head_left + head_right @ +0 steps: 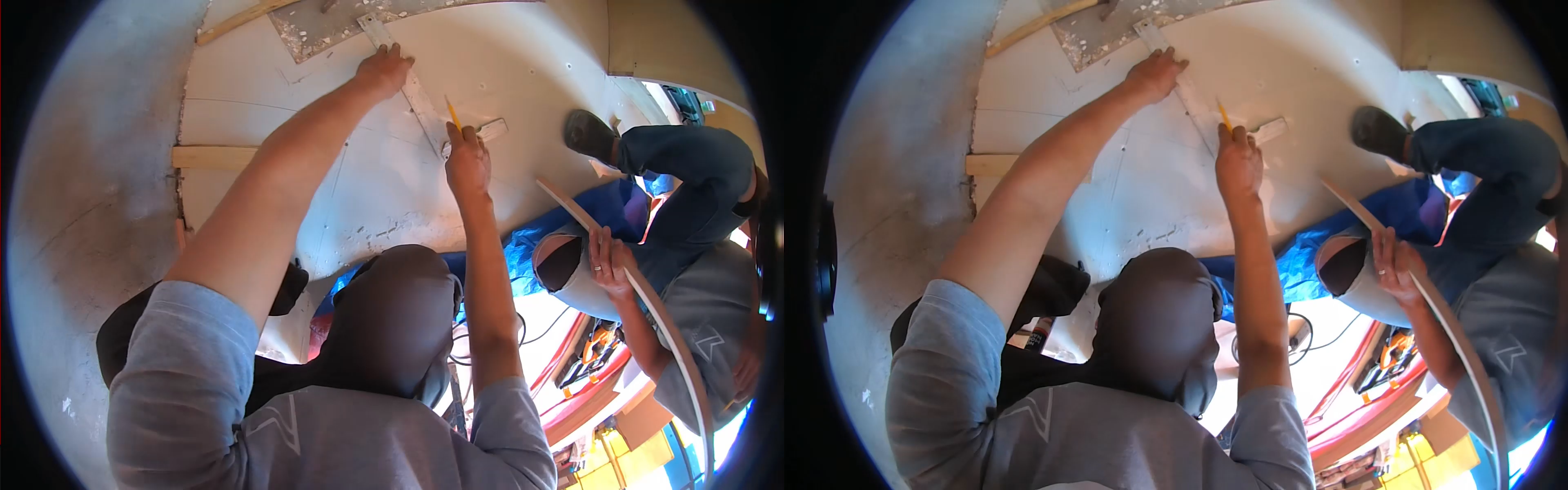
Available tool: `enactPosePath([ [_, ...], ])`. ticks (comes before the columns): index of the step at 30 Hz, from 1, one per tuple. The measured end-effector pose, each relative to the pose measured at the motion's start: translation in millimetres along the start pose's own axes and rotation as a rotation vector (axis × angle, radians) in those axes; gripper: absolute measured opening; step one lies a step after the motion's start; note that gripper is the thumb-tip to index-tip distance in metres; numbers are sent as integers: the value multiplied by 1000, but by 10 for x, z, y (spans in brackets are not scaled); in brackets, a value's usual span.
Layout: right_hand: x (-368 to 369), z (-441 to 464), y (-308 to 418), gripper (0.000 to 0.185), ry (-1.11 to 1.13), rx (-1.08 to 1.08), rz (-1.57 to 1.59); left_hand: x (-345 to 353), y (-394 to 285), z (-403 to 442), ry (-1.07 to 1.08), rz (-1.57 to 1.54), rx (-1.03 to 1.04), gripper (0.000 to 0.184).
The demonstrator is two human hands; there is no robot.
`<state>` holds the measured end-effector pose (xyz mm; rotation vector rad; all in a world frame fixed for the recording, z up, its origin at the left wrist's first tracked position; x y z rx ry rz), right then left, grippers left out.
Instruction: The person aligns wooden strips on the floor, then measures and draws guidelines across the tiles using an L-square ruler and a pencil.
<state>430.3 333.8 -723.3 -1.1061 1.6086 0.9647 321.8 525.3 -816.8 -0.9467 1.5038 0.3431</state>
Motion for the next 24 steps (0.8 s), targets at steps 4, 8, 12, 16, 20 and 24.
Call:
enactPosePath([
  [4, 307, -121, -29, 63, -42, -20, -75, -363, 567, -230, -76, -127, -88, 59],
  [8, 499, -171, -314, 52, -159, -37, -106, -523, 1080, -712, -348, -24, -21, 67],
  [12, 571, 21, -907, 43, -179, 37, 2, -523, 1166, -1271, -311, -37, -103, 67],
  [16, 590, 258, -1242, 44, -336, 52, 130, -317, 894, -1673, -364, -144, -196, 62],
  [20, 209, -7, -998, 57, -361, 275, 33, -132, 387, -2026, -421, -305, -320, 53],
  [24, 554, -347, -1037, 70, -318, 205, 103, -5, 63, -2255, -411, -432, -411, 47],
])
Point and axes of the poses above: each hand's wrist, its own z-axis towards the middle knuckle, its own x-axis out of the palm, y = z × x, the point moved 3 cm from there along z, towards the middle knuckle, and after that the axes turned 7 degrees about -y, right-handed, at the moved point
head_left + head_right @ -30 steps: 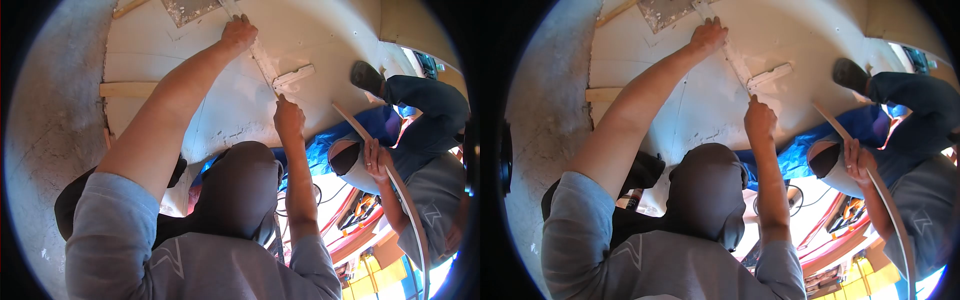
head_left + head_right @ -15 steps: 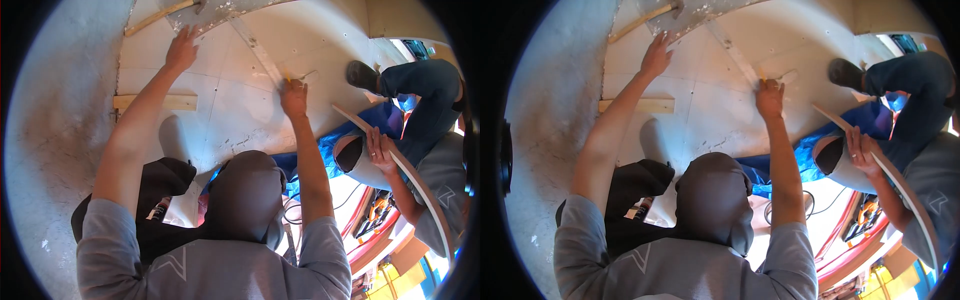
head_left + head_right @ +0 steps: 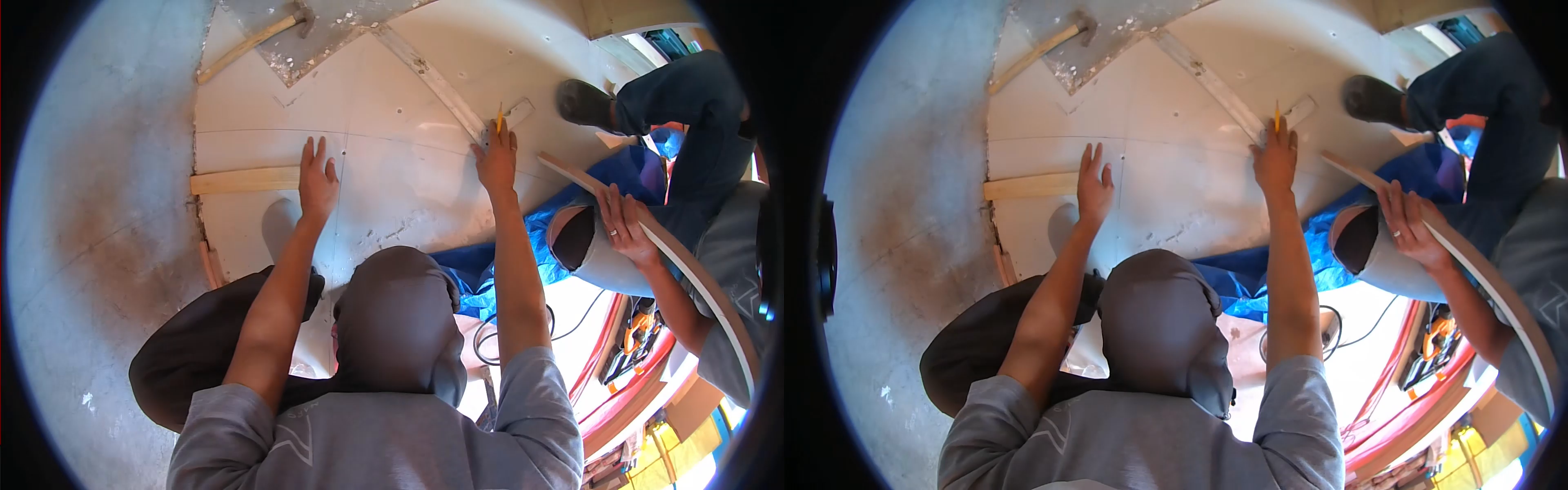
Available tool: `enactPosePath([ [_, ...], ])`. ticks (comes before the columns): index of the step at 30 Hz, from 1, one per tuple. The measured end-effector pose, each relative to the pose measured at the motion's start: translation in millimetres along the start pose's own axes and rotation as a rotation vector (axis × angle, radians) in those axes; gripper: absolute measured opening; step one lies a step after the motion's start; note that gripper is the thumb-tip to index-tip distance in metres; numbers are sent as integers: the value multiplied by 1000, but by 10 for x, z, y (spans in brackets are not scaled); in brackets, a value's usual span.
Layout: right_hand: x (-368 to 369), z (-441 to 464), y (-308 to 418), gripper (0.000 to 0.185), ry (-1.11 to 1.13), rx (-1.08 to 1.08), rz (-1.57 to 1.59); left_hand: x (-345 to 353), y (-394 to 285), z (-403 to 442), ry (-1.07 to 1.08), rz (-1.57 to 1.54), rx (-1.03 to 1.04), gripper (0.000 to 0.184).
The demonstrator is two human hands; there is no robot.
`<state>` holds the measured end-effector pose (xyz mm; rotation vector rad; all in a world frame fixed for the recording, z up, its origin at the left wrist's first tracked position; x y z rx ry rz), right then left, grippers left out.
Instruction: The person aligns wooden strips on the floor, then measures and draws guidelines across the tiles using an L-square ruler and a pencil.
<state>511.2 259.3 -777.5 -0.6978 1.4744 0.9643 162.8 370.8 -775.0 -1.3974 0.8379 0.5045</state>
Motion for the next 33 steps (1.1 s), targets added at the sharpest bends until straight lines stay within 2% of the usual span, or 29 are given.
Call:
enactPosePath([
  [3, 88, 115, -112, 66, -114, 11, -4, 13, 34, -2, -9, 44, 25, 46],
  [7, 13, 517, -189, 59, -60, 99, -24, 3, -56, 263, -49, 88, 220, 45],
  [12, -65, 826, -245, 54, 44, 219, -18, 331, -535, 792, 87, 98, 436, 45],
  [18, -7, 871, -289, 51, 29, 245, 37, 996, -1065, 1560, 261, 154, 617, 49],
  [24, -56, 935, -267, 48, 90, 191, -16, 1249, -1347, 1912, 466, 337, 590, 55],
  [30, -54, 845, -236, 43, -17, 159, 79, 1387, -1485, 2042, 605, 540, 616, 68],
  [33, 8, 819, -259, 44, -61, 149, 116, 1490, -1502, 2104, 644, 573, 537, 74],
])
Point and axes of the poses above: each hand's wrist, its own z-axis towards the middle knuckle, its own x-axis out of the palm, y = z × x, the point moved 3 cm from there along z, towards the middle knuckle, and after that the axes turned 7 degrees about -y, right-handed, at the moved point
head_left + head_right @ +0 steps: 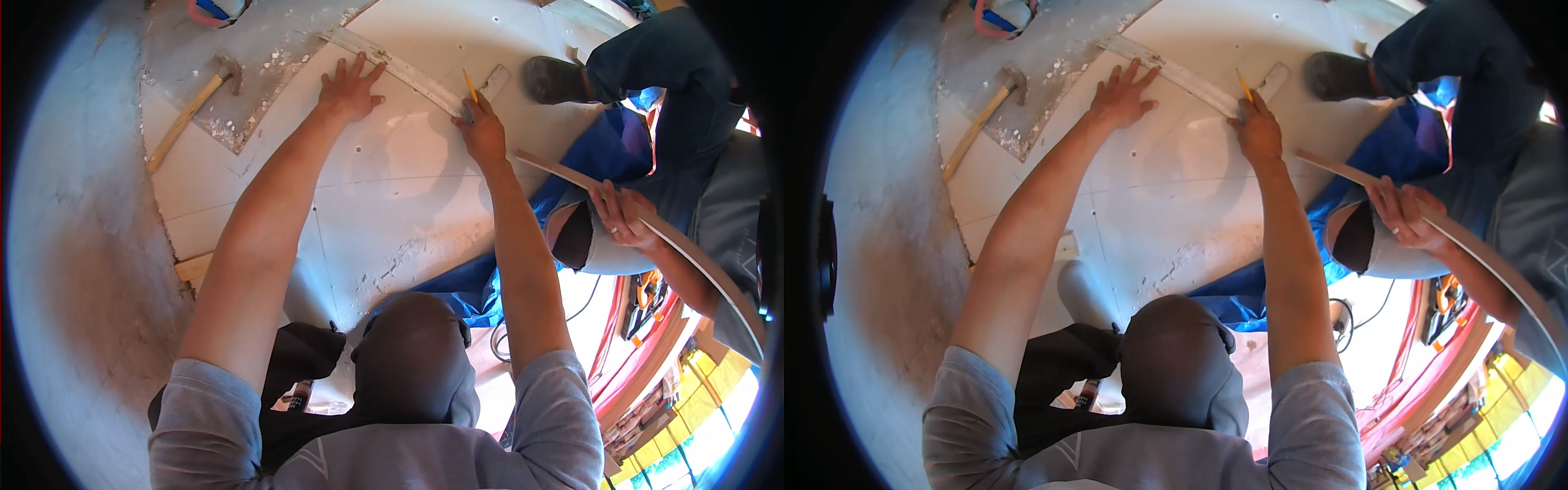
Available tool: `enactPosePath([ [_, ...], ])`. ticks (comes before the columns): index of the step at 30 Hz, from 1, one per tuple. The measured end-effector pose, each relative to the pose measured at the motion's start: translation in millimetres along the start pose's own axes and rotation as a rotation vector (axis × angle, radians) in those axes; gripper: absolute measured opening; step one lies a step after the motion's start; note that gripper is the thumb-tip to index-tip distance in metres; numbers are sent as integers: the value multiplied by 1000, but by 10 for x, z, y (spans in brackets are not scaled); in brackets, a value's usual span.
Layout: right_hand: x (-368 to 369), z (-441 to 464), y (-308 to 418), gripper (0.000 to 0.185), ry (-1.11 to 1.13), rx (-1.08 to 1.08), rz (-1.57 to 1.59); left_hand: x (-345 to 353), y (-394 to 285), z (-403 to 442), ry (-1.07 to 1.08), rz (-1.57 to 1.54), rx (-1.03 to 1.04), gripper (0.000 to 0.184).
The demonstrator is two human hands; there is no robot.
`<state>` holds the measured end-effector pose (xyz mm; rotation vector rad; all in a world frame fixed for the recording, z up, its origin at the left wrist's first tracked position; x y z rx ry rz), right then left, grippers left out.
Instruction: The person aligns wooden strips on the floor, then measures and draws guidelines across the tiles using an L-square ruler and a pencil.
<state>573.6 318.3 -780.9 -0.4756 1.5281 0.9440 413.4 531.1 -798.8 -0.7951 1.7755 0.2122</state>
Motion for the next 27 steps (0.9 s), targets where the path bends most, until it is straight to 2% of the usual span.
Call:
enactPosePath([
  [9, 26, 23, 5, 45, -14, 28, 104, 96, 52, 97, 19, -40, -38, 83],
  [15, 8, 31, 17, 47, 59, 68, 97, 73, 54, 68, -32, -118, -44, 82],
  [18, 218, -63, 84, 49, 44, 13, 133, 84, 101, 25, -83, -180, -10, 79],
  [19, 204, -76, 224, 51, 15, -19, 192, 79, 132, 32, -70, -171, -8, 77],
  [20, 199, -69, 288, 54, 124, 86, 335, 75, 170, 44, -59, -162, -8, 75],
  [22, 188, -12, 389, 64, 9, -41, 322, 53, 244, 41, -44, -148, -36, 72],
  [25, 66, 71, 340, 75, 9, 195, 384, 33, 269, 74, -50, -113, -82, 66],
  [27, 97, 42, 312, 79, -27, 186, 379, 34, 200, 100, -79, -118, -141, 64],
])
Point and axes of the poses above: each hand's wrist, its own z-axis towards the middle knuckle, its own x-axis out of the palm, y = z × x, the point moved 3 cm from there along z, towards the middle knuckle, and after that the axes turned 7 degrees about -y, right-handed, at the moved point
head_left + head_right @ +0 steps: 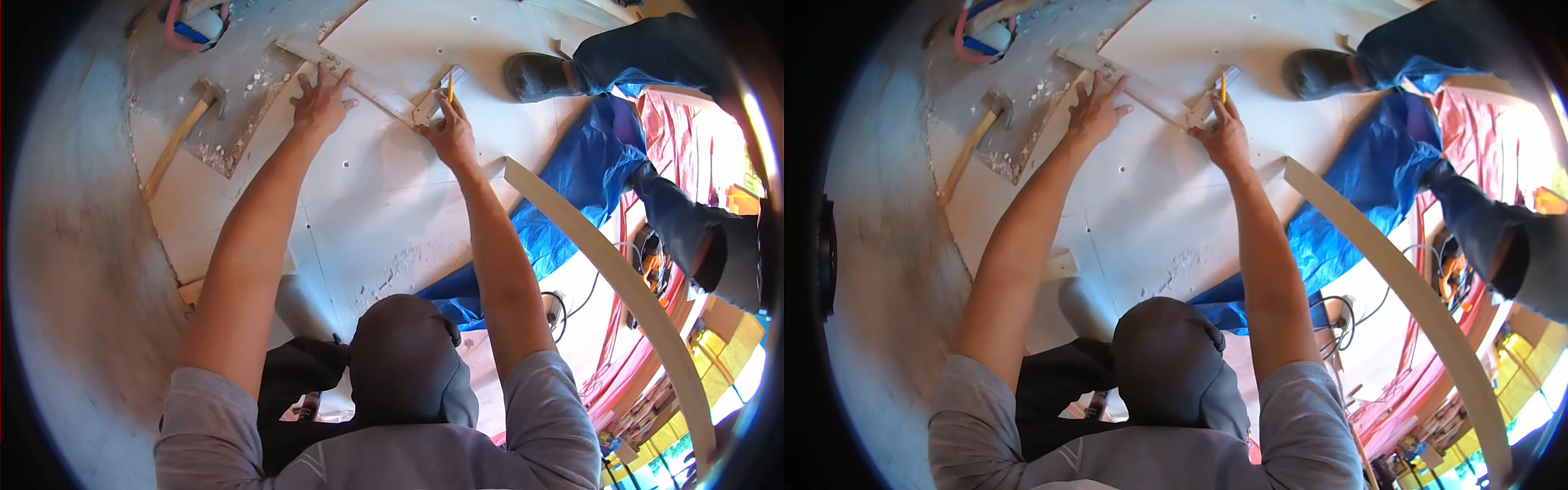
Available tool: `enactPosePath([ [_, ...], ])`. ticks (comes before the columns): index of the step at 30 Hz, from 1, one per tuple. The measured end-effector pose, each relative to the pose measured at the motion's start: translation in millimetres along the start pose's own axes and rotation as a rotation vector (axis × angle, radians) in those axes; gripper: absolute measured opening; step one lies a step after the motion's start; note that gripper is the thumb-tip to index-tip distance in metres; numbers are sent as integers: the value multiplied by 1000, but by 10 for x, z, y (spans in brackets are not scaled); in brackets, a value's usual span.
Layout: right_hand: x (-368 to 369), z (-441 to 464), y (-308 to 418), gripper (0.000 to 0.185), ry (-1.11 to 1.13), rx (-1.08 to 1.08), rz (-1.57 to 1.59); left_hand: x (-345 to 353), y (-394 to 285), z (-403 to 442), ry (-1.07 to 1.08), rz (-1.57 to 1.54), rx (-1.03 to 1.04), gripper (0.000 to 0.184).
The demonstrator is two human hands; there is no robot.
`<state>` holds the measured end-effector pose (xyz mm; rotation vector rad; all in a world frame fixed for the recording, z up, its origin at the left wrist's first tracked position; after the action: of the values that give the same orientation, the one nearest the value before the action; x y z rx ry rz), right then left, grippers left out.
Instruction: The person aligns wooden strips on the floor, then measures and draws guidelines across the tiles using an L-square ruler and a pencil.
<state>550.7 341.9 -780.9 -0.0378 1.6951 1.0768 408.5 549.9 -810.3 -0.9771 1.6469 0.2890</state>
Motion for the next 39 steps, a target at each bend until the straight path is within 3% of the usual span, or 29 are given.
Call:
enactPosePath([
  [2, 1, 23, -34, 81, 0, -3, 1, -24, -105, 42, -78, 86, 34, 62],
  [4, 58, 127, -126, 78, -99, -199, -71, -106, -175, 48, -191, 271, 152, 59],
  [5, 109, 135, -183, 77, -145, -296, -104, -61, -159, 75, -154, 211, 168, 57],
  [8, 4, 132, -141, 71, -136, 32, 88, 69, -138, 272, -93, 77, 188, 53],
  [9, -1, 112, -259, 61, -179, 126, 122, 93, -101, 334, -102, 69, 168, 52],
  [11, 97, -16, -558, 51, -383, -184, -247, 134, -49, 411, -119, 66, 134, 50],
  [13, 118, -56, -464, 45, -345, -227, -297, 96, 6, 566, -163, 71, 103, 49],
  [17, 102, -37, -385, 42, -268, -245, -329, 51, 100, 714, -195, 89, 228, 47],
  [24, 105, -11, -381, 41, -237, -222, -332, 81, 179, 795, -193, 77, 405, 41],
  [39, 154, 9, -423, 47, -250, -305, -315, 91, 148, 843, -262, 72, 538, 42],
])
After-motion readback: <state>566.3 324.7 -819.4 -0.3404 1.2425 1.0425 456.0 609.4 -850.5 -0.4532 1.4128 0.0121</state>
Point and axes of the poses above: each hand's wrist, its own z-axis towards the middle knuckle, its own x-axis out of the palm, y = z × x, the point moved 3 cm from there along z, towards the middle knuckle, and after that the axes turned 7 degrees about -y, right-handed, at the moved point
